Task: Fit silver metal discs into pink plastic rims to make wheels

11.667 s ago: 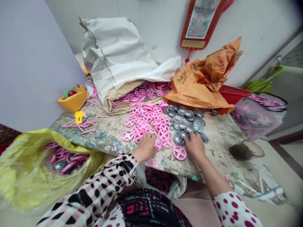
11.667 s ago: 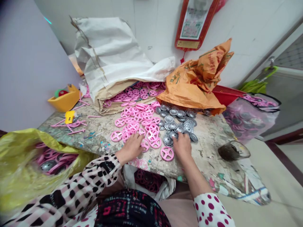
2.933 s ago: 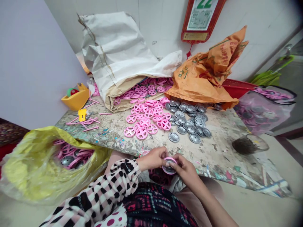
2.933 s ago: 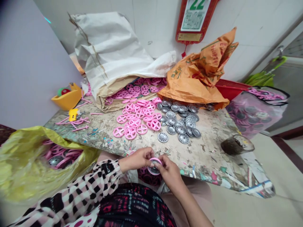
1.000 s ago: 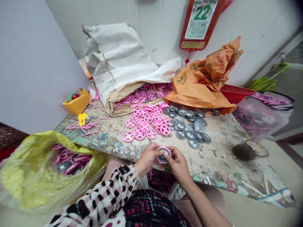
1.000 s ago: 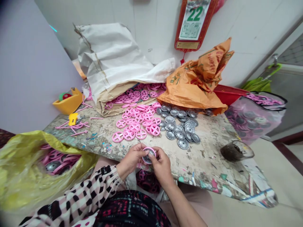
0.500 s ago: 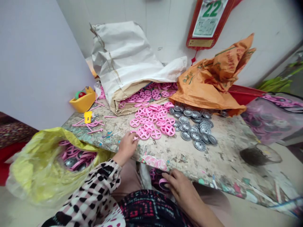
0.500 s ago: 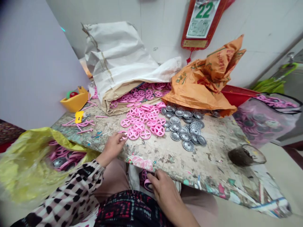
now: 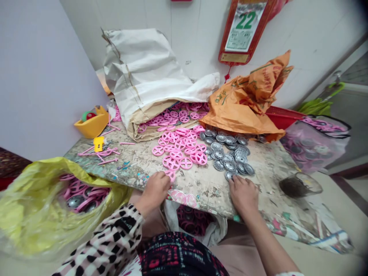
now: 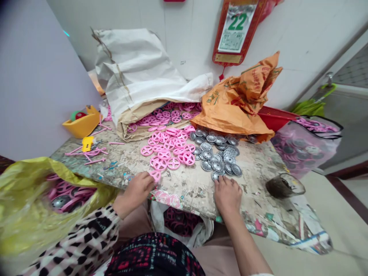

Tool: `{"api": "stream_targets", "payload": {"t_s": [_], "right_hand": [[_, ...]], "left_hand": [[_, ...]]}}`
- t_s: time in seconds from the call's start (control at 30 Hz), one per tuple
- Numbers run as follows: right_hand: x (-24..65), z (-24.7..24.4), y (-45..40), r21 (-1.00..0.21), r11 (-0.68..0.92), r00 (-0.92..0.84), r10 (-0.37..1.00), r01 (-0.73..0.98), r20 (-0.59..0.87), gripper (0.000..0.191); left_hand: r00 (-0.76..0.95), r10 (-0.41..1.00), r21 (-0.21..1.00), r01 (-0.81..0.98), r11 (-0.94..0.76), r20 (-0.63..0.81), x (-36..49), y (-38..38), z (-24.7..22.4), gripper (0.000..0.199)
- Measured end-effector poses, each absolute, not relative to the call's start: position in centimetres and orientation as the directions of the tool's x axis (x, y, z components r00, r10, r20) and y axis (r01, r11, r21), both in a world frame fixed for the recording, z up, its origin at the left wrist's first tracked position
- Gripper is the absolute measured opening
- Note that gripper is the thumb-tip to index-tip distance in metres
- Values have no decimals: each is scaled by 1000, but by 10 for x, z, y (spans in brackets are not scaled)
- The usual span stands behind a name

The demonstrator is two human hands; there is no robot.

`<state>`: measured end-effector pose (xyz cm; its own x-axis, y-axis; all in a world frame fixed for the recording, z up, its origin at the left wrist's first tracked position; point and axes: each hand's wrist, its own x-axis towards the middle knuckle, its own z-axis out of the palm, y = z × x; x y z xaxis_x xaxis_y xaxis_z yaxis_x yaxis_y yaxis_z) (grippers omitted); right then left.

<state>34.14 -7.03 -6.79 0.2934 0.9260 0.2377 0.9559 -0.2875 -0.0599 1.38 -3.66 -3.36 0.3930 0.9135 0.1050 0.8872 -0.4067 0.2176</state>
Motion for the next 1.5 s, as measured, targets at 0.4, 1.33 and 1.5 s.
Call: {"api": "stream_targets", "payload": {"t_s": [0.4,1.33,1.5], "right_hand": [[321,-61,-62,-249,-281,327,930,927,168,41],[241,-58,-85,-919,47,327,926,391,186,38],[247,-56,-81,-969,-26,198,980,247,25,33]], "left_hand": [[461,873,523,710,-472,162,78,-28,-53,32],[434,806,754,-342,561,-403,107,-40,-37,38],[390,854,823,-311,475,-345,113,-42,-38,37]]}}
